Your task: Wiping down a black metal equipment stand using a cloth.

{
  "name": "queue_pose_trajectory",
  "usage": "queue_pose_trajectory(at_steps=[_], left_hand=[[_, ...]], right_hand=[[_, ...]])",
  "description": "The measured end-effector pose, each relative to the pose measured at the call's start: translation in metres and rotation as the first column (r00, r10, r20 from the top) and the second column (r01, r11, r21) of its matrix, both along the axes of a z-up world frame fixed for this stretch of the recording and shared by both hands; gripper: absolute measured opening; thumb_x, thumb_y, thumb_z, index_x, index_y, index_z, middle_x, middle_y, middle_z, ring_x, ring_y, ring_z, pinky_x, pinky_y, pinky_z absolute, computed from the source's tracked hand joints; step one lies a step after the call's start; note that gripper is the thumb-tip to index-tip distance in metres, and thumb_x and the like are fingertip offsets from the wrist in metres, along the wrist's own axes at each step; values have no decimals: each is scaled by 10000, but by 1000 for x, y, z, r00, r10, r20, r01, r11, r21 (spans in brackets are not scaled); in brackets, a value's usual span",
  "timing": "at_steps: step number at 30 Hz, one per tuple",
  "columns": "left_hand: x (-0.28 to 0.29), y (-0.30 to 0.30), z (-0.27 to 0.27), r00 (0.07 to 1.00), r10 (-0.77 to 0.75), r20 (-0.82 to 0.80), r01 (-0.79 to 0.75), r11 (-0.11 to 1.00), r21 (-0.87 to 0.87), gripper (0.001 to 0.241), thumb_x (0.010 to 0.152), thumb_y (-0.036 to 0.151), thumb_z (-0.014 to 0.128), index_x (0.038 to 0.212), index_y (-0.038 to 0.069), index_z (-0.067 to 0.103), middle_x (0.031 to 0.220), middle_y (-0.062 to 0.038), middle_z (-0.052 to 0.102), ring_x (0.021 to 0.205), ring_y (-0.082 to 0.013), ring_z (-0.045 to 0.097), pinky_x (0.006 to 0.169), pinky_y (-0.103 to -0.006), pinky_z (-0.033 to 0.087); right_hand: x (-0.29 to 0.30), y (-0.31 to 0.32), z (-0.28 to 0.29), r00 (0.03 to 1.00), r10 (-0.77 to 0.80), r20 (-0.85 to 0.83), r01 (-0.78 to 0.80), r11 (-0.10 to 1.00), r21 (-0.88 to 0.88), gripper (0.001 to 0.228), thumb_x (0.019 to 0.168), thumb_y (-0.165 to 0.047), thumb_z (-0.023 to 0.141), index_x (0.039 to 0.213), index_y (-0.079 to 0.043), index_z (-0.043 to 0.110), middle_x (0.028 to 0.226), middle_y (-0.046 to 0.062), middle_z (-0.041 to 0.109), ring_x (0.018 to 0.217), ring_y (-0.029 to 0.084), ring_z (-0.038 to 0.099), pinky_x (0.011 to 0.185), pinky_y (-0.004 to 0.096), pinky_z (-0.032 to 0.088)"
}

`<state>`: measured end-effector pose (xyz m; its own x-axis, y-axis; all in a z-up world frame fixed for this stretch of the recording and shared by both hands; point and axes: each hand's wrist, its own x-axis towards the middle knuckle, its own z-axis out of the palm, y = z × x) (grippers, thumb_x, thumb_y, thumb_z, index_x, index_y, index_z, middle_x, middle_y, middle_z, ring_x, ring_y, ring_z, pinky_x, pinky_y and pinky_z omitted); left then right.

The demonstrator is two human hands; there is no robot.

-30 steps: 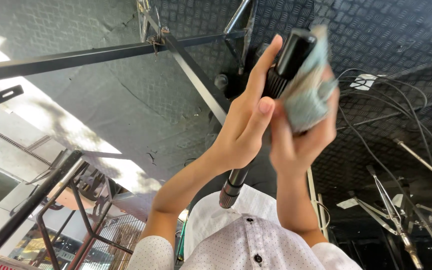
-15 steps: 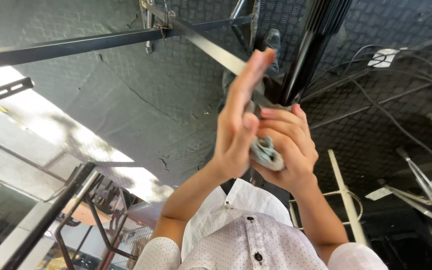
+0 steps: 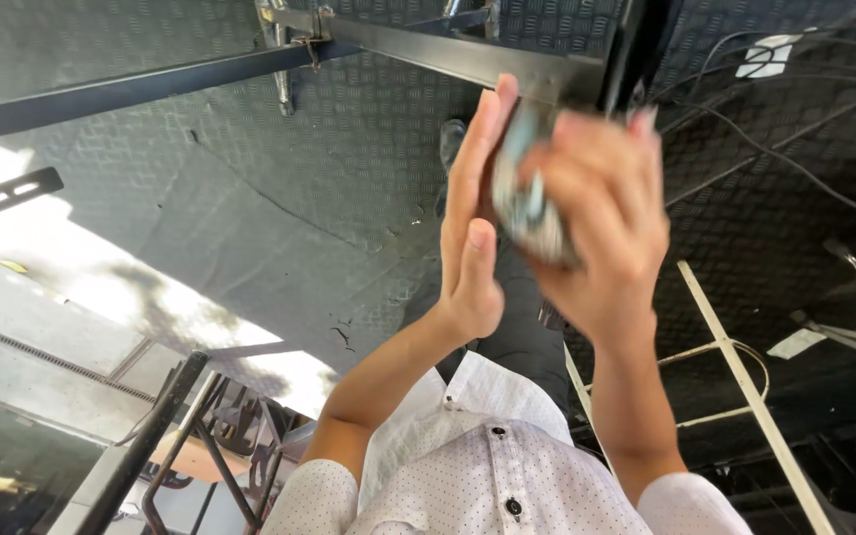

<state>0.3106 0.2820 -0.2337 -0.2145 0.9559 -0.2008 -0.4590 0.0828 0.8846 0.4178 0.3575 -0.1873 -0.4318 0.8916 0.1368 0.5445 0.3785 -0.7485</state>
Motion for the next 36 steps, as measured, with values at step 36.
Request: queue_pose_trajectory(at_steps=[36], left_hand=[[53,-58,-15,931,17,365,-12,1000,-15,1047,1021,740,482,1684,-4,162,1663,-184,237,1520,-209,298,1311,-326,181]], right_hand=[[22,-89,-7,1000,12,-10,-10,987,159,420,820,-260,964,1033,-77,652,994,88,614,954,297,552,823,458,421]])
